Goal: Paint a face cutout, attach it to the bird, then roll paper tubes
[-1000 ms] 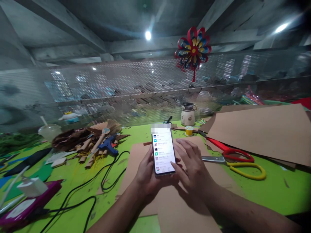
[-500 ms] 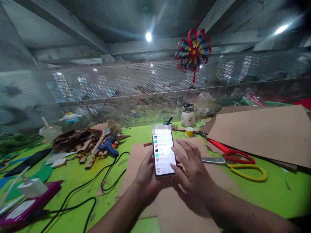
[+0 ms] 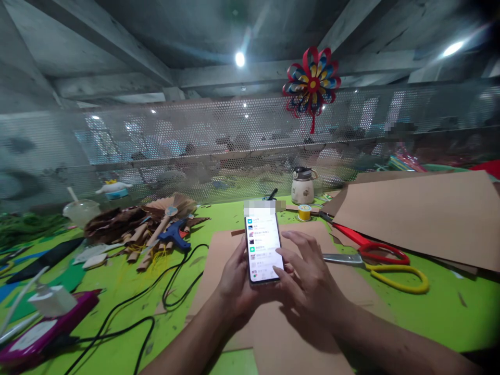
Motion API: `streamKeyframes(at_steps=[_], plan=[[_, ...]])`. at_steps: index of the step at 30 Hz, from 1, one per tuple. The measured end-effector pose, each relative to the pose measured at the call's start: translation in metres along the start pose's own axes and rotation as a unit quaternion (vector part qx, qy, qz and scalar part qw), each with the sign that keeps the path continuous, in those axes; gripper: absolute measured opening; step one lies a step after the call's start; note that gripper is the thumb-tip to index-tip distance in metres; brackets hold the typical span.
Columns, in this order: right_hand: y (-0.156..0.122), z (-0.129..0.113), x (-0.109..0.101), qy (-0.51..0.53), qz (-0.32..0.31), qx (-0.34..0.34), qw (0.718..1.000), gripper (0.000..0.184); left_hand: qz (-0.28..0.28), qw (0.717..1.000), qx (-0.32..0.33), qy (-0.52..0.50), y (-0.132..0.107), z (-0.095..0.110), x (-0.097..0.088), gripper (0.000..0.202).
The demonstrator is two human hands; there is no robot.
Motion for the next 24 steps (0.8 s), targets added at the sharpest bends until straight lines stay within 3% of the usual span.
streamKeyframes(at_steps=[16, 24], plan=[[0.001, 0.003, 0.001, 0.025, 0.008, 0.015, 1.0, 0.02, 0.027, 0.999, 0.01, 0.017, -0.001, 0.006, -0.008, 0.05], [0.0, 0.002, 0.003, 0.031, 0.0, 0.002, 1.0, 0.02, 0.102, 0.994, 0.04, -0.003, -0.003, 0.014, -0.015, 0.048]])
Point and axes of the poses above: each hand's wrist, its own y-axis towards the middle knuckle, its own x-axis out of the palm, z = x × y, the point moved 7 cm from there along y, towards the middle knuckle, and after that the axes turned 3 degrees about -z, right-handed, at the moved point
